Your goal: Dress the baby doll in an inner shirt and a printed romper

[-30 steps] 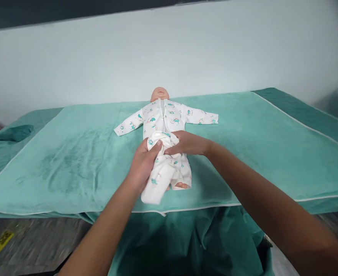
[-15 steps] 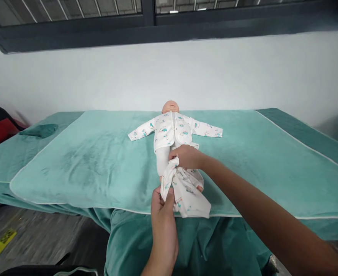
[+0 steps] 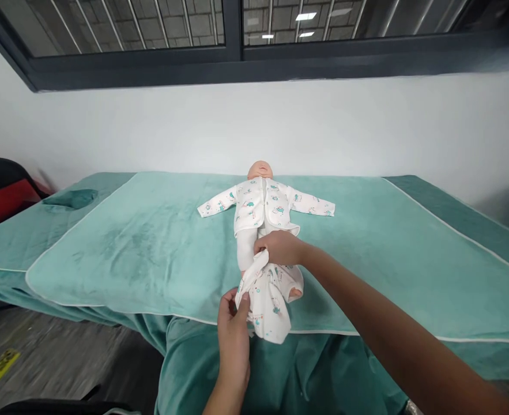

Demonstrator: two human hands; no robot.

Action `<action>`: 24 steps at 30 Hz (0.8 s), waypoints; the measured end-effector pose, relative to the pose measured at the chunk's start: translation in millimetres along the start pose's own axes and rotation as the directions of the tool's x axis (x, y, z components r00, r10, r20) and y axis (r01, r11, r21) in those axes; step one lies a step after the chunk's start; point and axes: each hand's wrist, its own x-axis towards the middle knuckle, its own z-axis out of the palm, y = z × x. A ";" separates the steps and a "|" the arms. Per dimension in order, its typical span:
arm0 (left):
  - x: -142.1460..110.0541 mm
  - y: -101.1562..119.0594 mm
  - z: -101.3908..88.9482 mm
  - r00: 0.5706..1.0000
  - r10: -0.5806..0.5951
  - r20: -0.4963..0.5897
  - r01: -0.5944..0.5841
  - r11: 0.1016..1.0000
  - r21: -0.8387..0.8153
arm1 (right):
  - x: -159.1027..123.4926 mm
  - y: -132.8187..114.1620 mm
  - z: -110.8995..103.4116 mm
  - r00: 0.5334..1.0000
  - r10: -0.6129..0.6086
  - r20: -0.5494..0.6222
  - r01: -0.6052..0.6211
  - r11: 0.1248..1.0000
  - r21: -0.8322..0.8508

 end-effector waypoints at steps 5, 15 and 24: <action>-9.5 15.6 5.0 0.998 0.038 0.057 -0.044 0.993 0.107 | -1.9 3.1 2.5 0.999 -0.009 -0.039 0.014 0.991 0.137; 24.7 35.4 -5.2 0.937 0.037 0.346 -0.063 0.996 0.065 | -7.5 2.0 -2.7 0.998 0.064 -0.020 -0.051 0.915 0.400; 98.9 58.7 -8.1 0.883 0.173 0.436 -0.298 0.925 0.237 | -4.7 6.4 -3.6 0.991 0.129 0.023 -0.126 0.892 0.435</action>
